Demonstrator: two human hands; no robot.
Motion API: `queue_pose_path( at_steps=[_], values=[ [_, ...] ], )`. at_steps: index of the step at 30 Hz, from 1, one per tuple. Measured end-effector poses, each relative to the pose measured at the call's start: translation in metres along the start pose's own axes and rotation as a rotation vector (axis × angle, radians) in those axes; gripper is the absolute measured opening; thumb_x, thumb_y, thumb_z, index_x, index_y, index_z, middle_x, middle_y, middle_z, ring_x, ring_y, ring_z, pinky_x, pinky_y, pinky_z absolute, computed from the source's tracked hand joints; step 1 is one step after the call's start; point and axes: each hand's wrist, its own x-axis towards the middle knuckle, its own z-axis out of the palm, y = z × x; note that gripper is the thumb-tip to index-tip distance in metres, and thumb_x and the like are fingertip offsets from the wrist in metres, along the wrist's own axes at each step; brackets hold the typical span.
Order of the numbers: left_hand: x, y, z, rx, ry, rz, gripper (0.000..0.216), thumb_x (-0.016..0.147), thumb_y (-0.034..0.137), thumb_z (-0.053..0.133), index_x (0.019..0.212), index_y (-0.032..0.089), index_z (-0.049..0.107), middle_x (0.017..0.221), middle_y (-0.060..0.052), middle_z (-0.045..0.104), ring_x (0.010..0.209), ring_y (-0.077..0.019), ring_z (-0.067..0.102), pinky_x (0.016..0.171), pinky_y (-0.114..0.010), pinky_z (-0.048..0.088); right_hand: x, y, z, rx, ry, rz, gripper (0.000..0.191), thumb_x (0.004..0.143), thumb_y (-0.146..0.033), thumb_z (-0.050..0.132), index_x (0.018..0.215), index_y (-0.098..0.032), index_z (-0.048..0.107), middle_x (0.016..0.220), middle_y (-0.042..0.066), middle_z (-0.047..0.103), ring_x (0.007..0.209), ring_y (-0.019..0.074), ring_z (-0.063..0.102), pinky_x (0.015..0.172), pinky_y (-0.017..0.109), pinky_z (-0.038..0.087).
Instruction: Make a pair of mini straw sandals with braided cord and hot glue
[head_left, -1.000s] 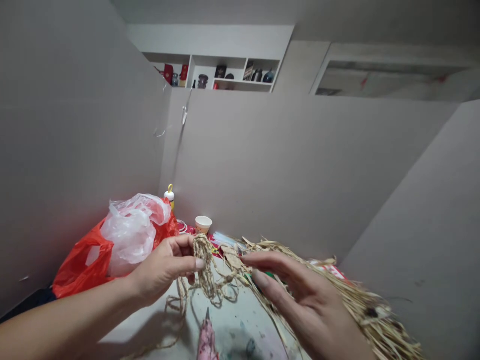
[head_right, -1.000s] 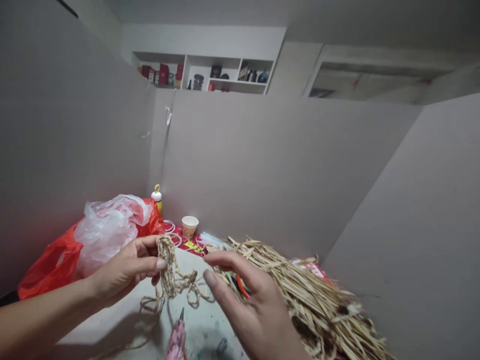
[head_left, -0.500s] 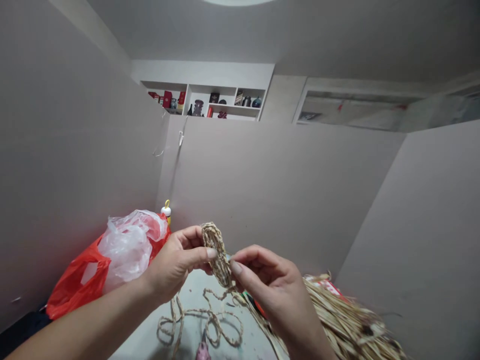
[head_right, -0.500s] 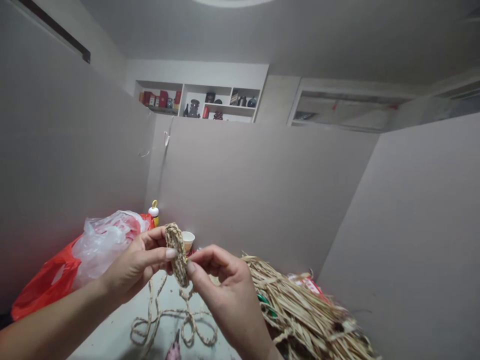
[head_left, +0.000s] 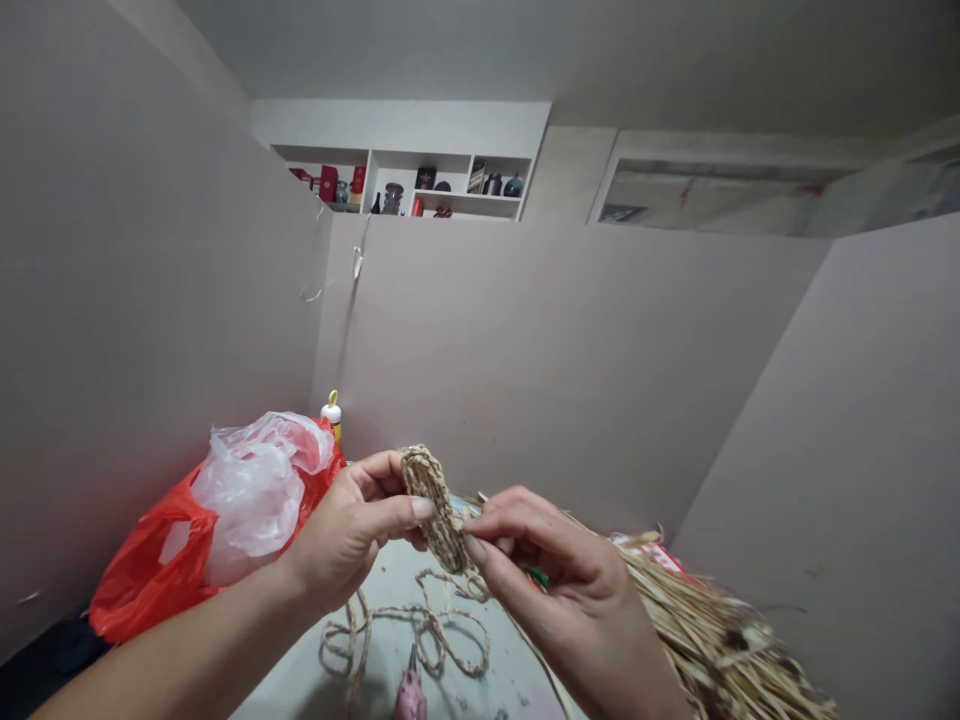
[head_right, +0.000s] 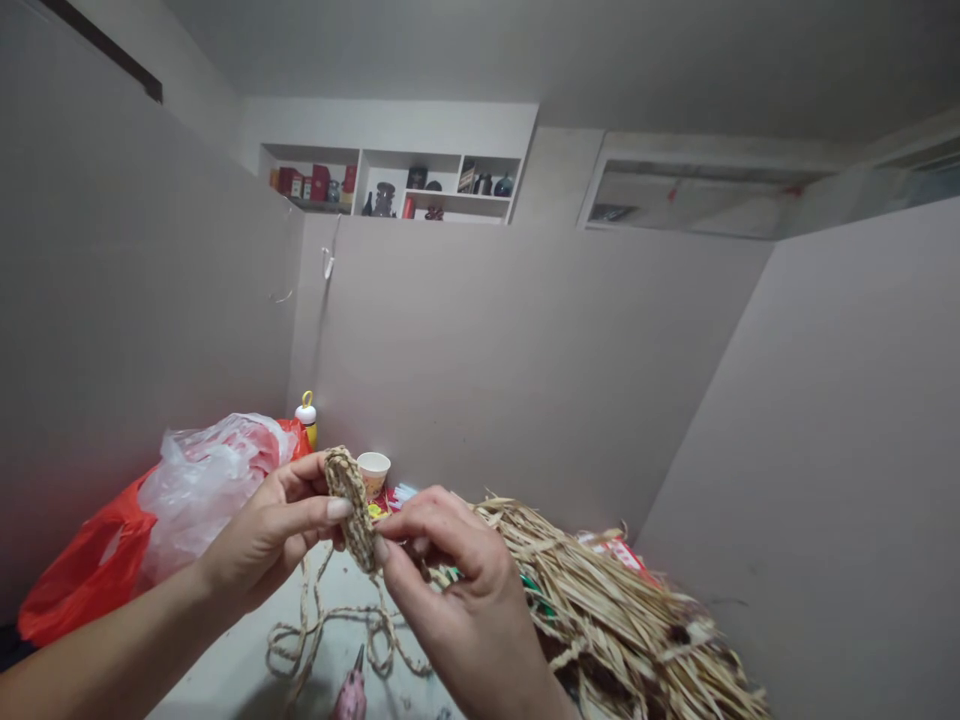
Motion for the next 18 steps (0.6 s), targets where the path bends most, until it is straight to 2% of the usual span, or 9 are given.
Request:
queue_pose_path(
  at_steps=[4,8,18],
  values=[
    [-0.0005,0.0024,0.0008,-0.028,-0.004,-0.009,0.018,0.066,0.019,0.079,0.079,0.016,0.067,0.076,-0.003,0.062,0.069,-0.0135,0.056,0.065,-0.026,0.046,-0.0029,0.0007,0.0045,0.053,-0.017,0.029,0.004,0.086,-0.018,0.062,0.084,-0.022,0.064,0.073,-0.001,0.062,0.064,0.0120,0.060,0.058,0.021,0.049],
    [-0.0009,0.0029,0.0009,-0.045,-0.007,-0.001,0.016,0.068,0.017,0.077,0.080,0.016,0.067,0.077,-0.003,0.063,0.069,-0.0129,0.057,0.064,-0.025,0.046,-0.0053,0.0045,0.0099,0.118,0.067,0.039,0.009,0.086,-0.020,0.065,0.083,-0.023,0.057,0.071,-0.004,0.060,0.062,0.0108,0.059,0.057,0.019,0.050],
    [-0.0006,0.0027,-0.0019,-0.111,0.009,0.019,0.017,0.072,0.014,0.075,0.087,0.016,0.068,0.083,-0.003,0.063,0.073,-0.0141,0.061,0.067,-0.027,0.050,-0.0075,0.0021,0.0049,0.125,0.036,0.002,0.011,0.085,-0.015,0.066,0.088,-0.025,0.067,0.081,-0.001,0.065,0.068,0.0122,0.062,0.061,0.021,0.051]
  ],
)
